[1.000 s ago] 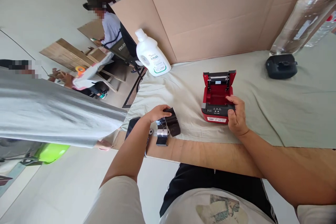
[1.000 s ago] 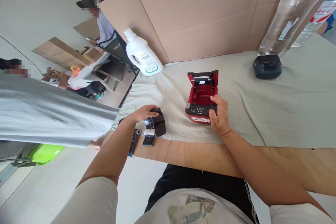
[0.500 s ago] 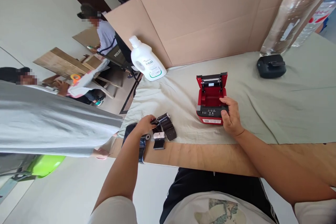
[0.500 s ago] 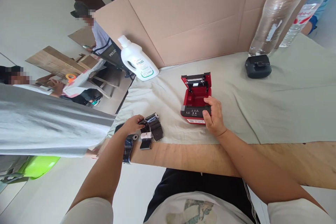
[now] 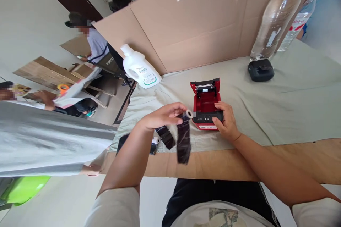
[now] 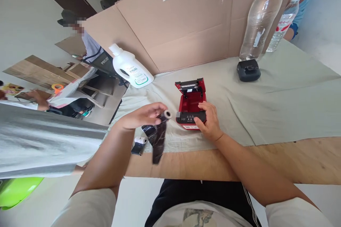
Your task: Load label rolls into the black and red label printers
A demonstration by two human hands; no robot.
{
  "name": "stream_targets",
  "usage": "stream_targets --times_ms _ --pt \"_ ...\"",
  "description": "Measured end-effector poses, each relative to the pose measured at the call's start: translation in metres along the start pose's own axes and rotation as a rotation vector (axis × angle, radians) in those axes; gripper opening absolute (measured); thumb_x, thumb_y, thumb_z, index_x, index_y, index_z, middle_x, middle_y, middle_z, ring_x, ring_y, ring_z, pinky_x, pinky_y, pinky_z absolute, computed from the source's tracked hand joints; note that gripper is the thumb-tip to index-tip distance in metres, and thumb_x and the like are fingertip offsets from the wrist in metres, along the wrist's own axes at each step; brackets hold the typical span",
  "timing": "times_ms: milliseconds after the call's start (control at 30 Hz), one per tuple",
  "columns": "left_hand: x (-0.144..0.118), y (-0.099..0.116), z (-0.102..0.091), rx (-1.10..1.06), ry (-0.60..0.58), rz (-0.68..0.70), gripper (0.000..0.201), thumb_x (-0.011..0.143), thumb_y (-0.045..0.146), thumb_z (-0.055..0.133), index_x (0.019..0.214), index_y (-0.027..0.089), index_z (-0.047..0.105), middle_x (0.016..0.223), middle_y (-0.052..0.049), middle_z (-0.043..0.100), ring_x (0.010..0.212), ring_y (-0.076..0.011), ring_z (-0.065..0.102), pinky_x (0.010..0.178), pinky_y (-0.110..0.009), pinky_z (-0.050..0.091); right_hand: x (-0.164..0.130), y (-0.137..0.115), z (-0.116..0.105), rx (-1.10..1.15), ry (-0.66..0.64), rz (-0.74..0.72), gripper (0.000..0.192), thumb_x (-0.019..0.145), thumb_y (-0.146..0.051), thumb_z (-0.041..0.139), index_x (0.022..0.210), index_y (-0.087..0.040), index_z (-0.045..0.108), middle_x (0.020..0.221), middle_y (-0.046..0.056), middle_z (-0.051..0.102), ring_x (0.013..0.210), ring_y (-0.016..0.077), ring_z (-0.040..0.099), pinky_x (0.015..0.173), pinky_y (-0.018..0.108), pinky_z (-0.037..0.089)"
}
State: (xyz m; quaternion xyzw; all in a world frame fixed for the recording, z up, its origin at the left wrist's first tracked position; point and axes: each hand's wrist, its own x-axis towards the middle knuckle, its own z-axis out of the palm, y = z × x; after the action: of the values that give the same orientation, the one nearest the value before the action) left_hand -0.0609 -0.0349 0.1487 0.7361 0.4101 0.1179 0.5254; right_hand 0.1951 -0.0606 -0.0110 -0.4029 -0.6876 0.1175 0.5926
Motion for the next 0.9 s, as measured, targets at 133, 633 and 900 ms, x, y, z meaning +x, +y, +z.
stream_targets --times_ms 133,633,900 --pt "0.075 -0.003 0.024 0.148 0.099 0.084 0.035 0.077 0.031 0.068 0.109 0.017 0.061 0.112 -0.008 0.066 0.104 -0.021 0.061 0.093 -0.037 0.047 0.002 -0.002 -0.003 -0.036 -0.001 -0.047 0.064 0.081 -0.038 0.067 0.138 -0.022 0.042 0.133 0.016 0.053 0.123 0.0344 0.052 0.101 0.058 0.046" --pt "0.13 0.0 0.046 0.908 0.141 -0.057 0.041 0.081 0.027 0.057 0.12 0.025 0.065 0.118 -0.005 0.072 0.113 -0.0279 0.062 0.101 -0.044 0.041 0.003 -0.009 -0.004 -0.142 -0.046 -0.181 0.02 0.078 -0.029 0.065 0.097 -0.025 0.07 0.1 0.006 0.073 0.108 0.0291 0.062 0.095 0.051 0.05" --pt "0.138 -0.009 0.058 1.039 0.105 -0.092 0.03 0.085 0.033 0.057 0.109 0.021 0.072 0.103 -0.01 0.074 0.115 -0.033 0.058 0.102 -0.051 0.036 0.004 -0.009 -0.003 -0.187 -0.033 -0.187 0.017 0.079 -0.034 0.067 0.093 -0.025 0.072 0.098 0.006 0.072 0.105 0.0286 0.062 0.093 0.051 0.053"
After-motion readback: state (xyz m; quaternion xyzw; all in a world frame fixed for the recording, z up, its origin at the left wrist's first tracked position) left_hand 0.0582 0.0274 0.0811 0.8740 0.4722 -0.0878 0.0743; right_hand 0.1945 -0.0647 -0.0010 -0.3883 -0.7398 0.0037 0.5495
